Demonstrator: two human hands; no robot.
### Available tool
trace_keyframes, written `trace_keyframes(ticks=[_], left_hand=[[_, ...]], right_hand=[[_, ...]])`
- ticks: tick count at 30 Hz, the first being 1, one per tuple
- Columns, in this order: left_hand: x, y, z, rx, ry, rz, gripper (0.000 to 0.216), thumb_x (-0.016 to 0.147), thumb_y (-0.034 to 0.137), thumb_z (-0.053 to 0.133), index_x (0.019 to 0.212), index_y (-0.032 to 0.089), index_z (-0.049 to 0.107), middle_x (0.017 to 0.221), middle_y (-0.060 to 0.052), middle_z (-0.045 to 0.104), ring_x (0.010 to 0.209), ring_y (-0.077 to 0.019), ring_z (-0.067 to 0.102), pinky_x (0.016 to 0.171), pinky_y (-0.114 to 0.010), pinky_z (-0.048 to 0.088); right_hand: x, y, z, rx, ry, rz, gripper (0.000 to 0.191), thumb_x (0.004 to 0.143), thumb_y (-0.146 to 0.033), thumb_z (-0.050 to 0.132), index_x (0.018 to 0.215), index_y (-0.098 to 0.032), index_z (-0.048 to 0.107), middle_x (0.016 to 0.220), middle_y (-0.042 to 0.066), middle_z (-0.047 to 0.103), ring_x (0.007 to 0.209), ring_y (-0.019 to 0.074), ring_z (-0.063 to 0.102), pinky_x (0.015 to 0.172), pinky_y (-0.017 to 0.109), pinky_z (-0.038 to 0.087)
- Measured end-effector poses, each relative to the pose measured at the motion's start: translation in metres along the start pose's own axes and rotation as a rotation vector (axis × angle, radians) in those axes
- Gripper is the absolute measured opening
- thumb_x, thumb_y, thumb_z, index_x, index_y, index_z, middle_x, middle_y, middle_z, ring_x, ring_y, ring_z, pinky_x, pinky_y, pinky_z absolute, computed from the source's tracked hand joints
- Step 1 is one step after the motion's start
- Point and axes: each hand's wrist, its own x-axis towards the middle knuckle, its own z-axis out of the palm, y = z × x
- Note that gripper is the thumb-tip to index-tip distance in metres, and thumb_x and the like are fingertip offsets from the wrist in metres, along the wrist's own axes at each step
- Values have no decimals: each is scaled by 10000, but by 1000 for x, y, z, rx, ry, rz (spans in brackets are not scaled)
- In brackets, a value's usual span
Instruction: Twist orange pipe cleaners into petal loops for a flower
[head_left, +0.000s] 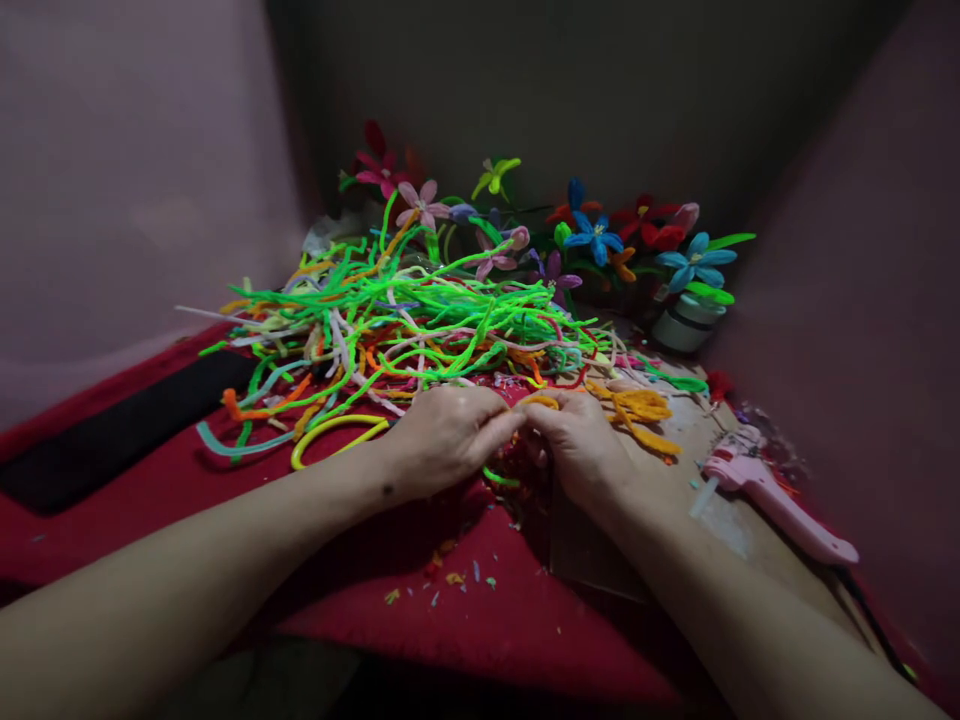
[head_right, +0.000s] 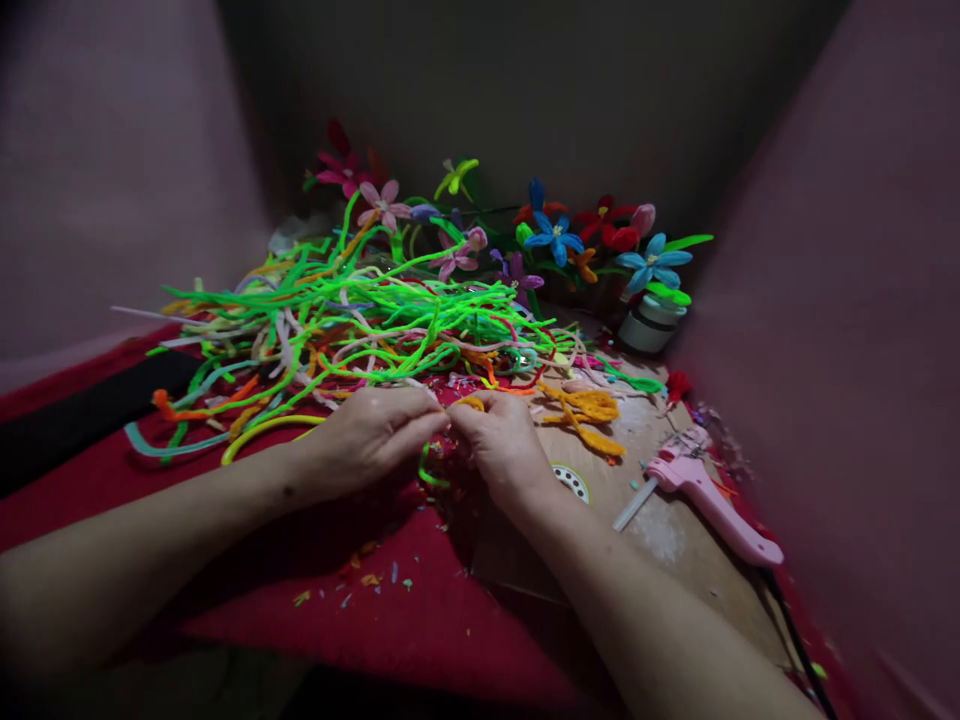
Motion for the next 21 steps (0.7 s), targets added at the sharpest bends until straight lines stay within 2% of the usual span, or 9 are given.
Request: trace_keyframes(ticks=[2,4,6,8,10,12,15,18,21], left_hand=[[3,-2,-6,-492,-131,-243,418,882,387,366,634,125,579,568,-28,561,501,-111,495,507,-248,409],[6,-7,-9,-917,-266,-403,346,850,377,438,673,119,585,572,-19,562,437,-89,460,424,-226,374],[7,-11,-10,-1154,-356,-467,228,796,328,538,736,116,596,605,-14,574,423,-75,461,393,-207,362],[7,-13,-10,-1201,-389,-491,190,775,304,577,751,116,595,601,-7,568,418,-65,459,388,-194,360],[7,-11,-10,-1126,-380,-484,186,771,304,582,748,119,587,616,-6,574,421,-60,458,390,-186,354],[6,-7,-9,-913,-352,-416,207,794,314,542,730,121,583,632,-15,587,445,-68,479,418,-192,365],[3,-2,-3,-283,-186,-173,221,826,251,456,690,126,577,631,-37,590,535,-120,539,511,-241,412],[-2,-1,6,314,-55,25,178,798,131,414,766,123,589,656,-64,606,581,-172,563,522,-277,407],[-4,-1,9,410,-44,44,179,819,129,400,810,124,579,659,-62,616,555,-164,553,501,-264,392]], right_hand=[[0,-2,-1,6,-27,-9,167,669,-224,543,517,-166,505,437,-53,448,389,62,334,406,221,245],[-1,-3,-2,-9,-62,-39,136,691,-243,546,584,-160,561,506,-29,529,431,72,386,435,219,287],[-1,-3,-3,-44,-64,-89,128,699,-240,547,614,-154,590,564,-8,577,482,82,433,479,220,330],[-1,-2,-3,-83,-43,-126,129,693,-235,551,600,-153,586,577,-3,582,508,88,450,503,224,343],[0,-1,-3,-108,-23,-120,130,685,-231,541,581,-158,570,548,-12,557,489,88,432,480,226,316],[0,-1,-3,-120,0,-85,136,669,-222,528,545,-166,539,491,-29,507,445,82,389,438,227,264],[0,-2,-3,-106,11,-36,219,644,-192,503,435,-178,438,388,-47,389,386,72,317,402,237,205],[-1,-1,-2,-78,2,-3,275,643,-174,486,390,-187,378,343,-49,335,356,71,296,390,245,196],[1,3,-2,-37,9,-22,265,676,-202,533,437,-180,420,367,-51,381,362,72,332,403,240,231]])
